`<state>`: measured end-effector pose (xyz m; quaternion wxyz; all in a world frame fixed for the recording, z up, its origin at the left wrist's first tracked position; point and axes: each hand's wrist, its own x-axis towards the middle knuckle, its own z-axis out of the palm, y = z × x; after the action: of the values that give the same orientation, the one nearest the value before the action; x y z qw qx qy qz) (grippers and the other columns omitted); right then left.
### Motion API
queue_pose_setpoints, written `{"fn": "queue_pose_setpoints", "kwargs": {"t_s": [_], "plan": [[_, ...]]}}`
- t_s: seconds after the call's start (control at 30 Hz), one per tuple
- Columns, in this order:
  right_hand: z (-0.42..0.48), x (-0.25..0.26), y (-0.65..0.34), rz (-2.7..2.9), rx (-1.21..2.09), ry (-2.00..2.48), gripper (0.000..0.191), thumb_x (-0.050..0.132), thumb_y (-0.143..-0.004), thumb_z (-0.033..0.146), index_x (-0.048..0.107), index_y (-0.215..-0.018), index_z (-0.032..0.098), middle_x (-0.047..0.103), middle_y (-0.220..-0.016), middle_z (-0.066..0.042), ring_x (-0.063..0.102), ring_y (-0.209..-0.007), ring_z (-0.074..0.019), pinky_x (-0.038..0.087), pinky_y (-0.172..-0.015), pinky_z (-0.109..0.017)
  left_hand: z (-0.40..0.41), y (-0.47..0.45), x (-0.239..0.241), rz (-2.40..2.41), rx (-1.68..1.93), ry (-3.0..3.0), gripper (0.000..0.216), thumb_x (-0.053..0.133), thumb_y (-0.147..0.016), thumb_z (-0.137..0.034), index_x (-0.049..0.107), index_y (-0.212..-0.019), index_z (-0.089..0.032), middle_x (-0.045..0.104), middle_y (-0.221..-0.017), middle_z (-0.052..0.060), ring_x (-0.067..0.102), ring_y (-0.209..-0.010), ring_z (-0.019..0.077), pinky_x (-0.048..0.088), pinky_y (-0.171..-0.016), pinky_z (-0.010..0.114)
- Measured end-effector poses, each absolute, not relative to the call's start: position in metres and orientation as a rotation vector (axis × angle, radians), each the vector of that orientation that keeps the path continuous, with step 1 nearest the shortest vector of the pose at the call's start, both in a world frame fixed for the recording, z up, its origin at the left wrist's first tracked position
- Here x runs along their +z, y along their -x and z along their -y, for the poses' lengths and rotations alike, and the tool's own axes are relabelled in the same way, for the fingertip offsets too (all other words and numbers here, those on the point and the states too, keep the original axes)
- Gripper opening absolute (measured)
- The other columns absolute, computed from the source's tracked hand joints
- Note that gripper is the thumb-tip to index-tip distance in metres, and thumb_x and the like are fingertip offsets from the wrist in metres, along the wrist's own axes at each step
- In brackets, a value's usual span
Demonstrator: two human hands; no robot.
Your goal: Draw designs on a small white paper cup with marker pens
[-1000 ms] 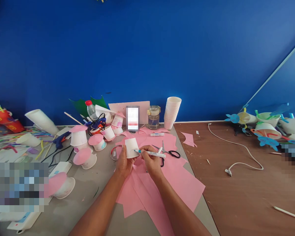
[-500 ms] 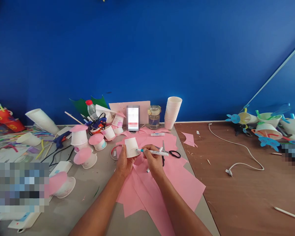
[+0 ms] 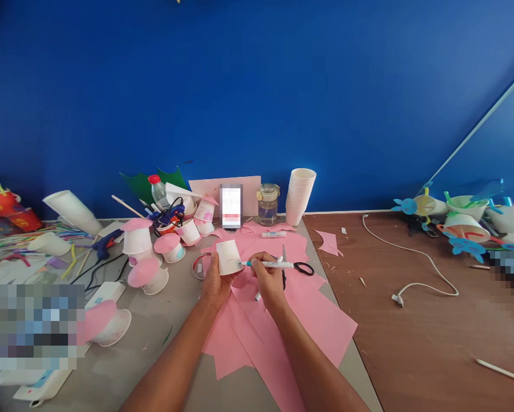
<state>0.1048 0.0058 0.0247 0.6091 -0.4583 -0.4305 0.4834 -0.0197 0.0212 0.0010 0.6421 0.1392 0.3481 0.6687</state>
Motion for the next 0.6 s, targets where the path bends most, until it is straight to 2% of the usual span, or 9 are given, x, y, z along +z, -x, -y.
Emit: {"fn": "queue_pose_setpoints", "kwargs": {"t_s": [0.17,0.37,0.6], "plan": [[-0.0040,0.0251,-0.1014,1.012,1.121,0.990,0.013,0.057,-0.075,0.030,0.061,-0.068,0.020,0.049,-0.052,0.003,0.045,-0.055,-0.0135,0.038,-0.056,-0.027,-0.0223,0.0192,-0.0008,-0.772,1.505,-0.314,0.029,0.060,-0.084,-0.043,0.063,-0.092,-0.015,0.066,-0.077,0.003,0.063,-0.069,0.0151,0.054,-0.071,0.030],[-0.0013,0.0262,-0.0975,1.042,1.148,0.986,0.014,0.058,-0.076,0.031,0.064,-0.070,0.020,0.052,-0.053,0.003,0.047,-0.055,-0.0132,0.039,-0.056,-0.026,-0.0226,0.0183,-0.0034,-0.769,1.497,-0.317,0.029,0.059,-0.085,-0.043,0.063,-0.090,-0.015,0.067,-0.077,0.004,0.063,-0.069,0.0152,0.053,-0.070,0.029],[-0.0039,0.0240,-0.0989,1.070,1.122,1.047,0.012,0.055,-0.073,0.028,0.062,-0.067,0.020,0.050,-0.052,0.004,0.045,-0.054,-0.0132,0.036,-0.053,-0.026,-0.0234,0.0184,-0.0029,-0.764,1.517,-0.299,0.029,0.063,-0.082,-0.043,0.063,-0.093,-0.016,0.067,-0.078,0.002,0.063,-0.069,0.0141,0.052,-0.069,0.026]]}}
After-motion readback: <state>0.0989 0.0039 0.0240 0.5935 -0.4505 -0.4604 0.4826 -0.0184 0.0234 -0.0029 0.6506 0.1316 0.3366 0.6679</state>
